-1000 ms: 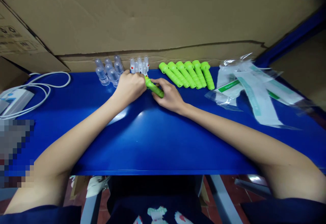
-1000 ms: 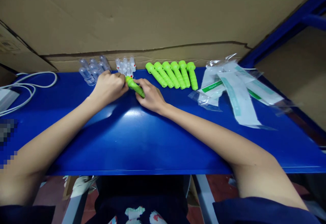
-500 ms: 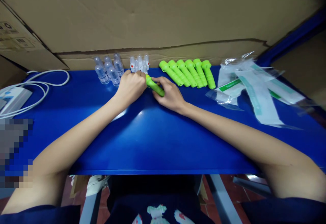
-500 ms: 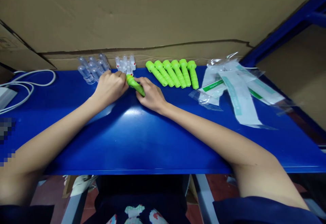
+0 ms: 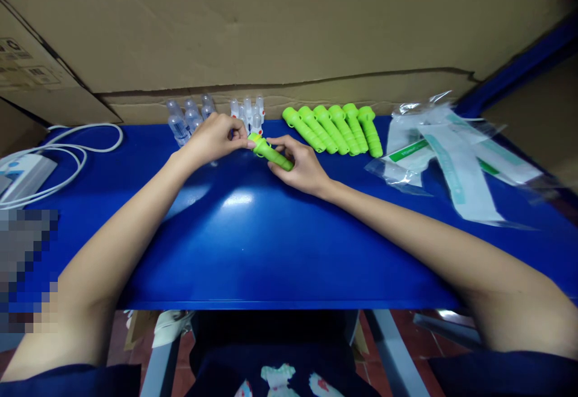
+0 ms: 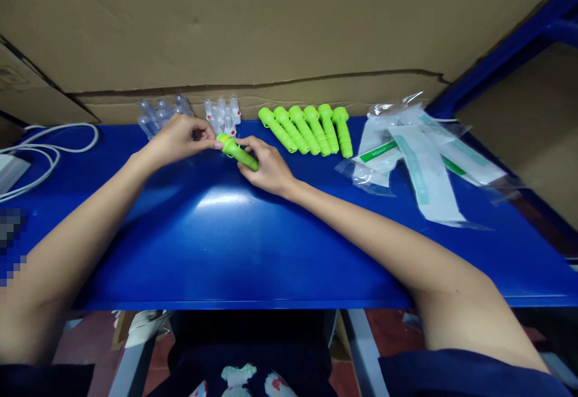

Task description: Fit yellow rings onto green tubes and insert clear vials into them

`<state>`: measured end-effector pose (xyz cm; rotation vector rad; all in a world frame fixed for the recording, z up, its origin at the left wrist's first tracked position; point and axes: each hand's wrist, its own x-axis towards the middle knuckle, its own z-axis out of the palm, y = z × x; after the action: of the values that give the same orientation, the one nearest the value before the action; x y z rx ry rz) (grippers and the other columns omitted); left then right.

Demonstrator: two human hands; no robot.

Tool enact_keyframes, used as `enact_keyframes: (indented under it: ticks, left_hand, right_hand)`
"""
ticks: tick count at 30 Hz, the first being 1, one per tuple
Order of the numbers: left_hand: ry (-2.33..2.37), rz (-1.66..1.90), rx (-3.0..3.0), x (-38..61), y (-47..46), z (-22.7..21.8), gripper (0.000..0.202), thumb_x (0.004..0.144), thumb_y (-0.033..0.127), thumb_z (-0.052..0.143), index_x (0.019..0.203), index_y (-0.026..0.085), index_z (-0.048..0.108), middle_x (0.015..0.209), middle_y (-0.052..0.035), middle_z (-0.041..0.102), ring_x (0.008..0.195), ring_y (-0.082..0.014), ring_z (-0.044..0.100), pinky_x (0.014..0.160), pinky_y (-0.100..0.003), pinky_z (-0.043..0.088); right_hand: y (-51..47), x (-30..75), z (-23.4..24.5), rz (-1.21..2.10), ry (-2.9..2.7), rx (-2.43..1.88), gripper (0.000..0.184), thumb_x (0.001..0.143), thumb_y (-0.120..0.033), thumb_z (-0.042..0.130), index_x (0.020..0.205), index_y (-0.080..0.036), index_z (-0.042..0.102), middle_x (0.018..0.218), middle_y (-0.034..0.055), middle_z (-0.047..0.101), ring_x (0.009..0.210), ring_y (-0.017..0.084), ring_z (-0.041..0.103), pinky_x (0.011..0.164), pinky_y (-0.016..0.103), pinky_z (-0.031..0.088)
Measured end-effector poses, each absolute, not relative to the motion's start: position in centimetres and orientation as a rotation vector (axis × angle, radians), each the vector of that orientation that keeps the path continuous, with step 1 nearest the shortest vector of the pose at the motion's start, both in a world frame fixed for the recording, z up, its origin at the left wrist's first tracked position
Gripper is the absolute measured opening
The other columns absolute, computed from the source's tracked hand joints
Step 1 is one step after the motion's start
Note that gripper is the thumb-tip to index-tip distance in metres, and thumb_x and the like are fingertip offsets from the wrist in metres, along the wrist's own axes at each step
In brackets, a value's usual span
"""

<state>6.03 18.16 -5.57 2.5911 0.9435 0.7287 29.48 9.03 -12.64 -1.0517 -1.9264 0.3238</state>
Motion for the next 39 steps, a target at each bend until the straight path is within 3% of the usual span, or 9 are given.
enact_keyframes:
  ticks: [6,10,12,19,28,35,39]
  left_hand:
    - [1.115,0.54,2.825,6.7,16.5,-4.8,0.015,0.085,0.035,0.073,0.082,0.02,0.074,0.073,-0.005,0.072,0.068,-0.0197,0.063,0.07,-0.031,0.043]
    - [1.239,0.361,3.099,8.2,14.3,-4.4,0.026,0.097,0.028,0.054,0.098,0.012,0.074,0.094,-0.0186,0.077,0.087,-0.035,0.074,0.081,-0.043,0.051]
    - [1.301,0.39,3.135,8.8,13.4,-4.5,0.027,0.094,0.024,0.052,0.098,0.009,0.074,0.091,-0.0218,0.077,0.085,-0.037,0.075,0.081,-0.047,0.052]
    - [1.303,0.615,3.198,9.6,12.7,-6.5,0.026,0.089,0.012,0.049,0.084,0.012,0.074,0.08,-0.0207,0.076,0.068,-0.0294,0.071,0.076,-0.045,0.049]
    - [1.346,0.472,3.386,10.4,12.0,-6.7,0.036,0.087,-0.001,0.041,0.096,0.005,0.075,0.084,-0.021,0.077,0.072,-0.0291,0.073,0.07,-0.038,0.046]
    - [1.223,0.323,3.305,9.7,12.5,-5.4,0.028,0.096,0.01,0.047,0.103,0.004,0.073,0.09,-0.0205,0.077,0.084,-0.0301,0.075,0.08,-0.039,0.052]
    - [1.071,0.416,3.242,8.9,13.6,-5.3,0.019,0.095,0.016,0.052,0.092,0.01,0.07,0.084,-0.0136,0.075,0.079,-0.0251,0.071,0.082,-0.036,0.05]
  right_hand:
    - [9.2,29.5,-12.8,0.313,-1.914,-1.057,0.047,0.083,-0.022,0.064,0.129,-0.017,0.065,0.109,0.0097,0.075,0.088,0.022,0.069,0.083,0.038,0.057]
    - [9.3,29.5,-12.9,0.305,-1.901,-1.076,0.046,0.083,-0.023,0.063,0.128,-0.016,0.065,0.106,0.0099,0.075,0.09,0.024,0.07,0.085,0.04,0.058]
    - [9.3,29.5,-12.9,0.289,-1.911,-1.065,0.047,0.083,-0.023,0.063,0.129,-0.015,0.065,0.106,0.0106,0.075,0.091,0.024,0.071,0.086,0.04,0.058]
    - [9.4,29.4,-13.1,0.246,-1.938,-1.057,0.048,0.081,-0.019,0.061,0.129,-0.016,0.064,0.112,0.0117,0.075,0.091,0.024,0.071,0.084,0.039,0.058]
    - [9.5,29.4,-13.2,0.225,-1.925,-1.082,0.048,0.08,-0.017,0.061,0.128,-0.017,0.064,0.112,0.0106,0.075,0.091,0.024,0.071,0.083,0.038,0.058]
    - [9.4,29.4,-13.4,0.196,-1.911,-1.048,0.045,0.083,-0.019,0.06,0.127,-0.016,0.062,0.109,0.0114,0.074,0.092,0.024,0.072,0.084,0.039,0.059]
    - [9.3,29.4,-13.4,0.2,-1.915,-1.072,0.045,0.083,-0.018,0.059,0.128,-0.017,0.061,0.113,0.0117,0.074,0.095,0.026,0.073,0.086,0.041,0.06]
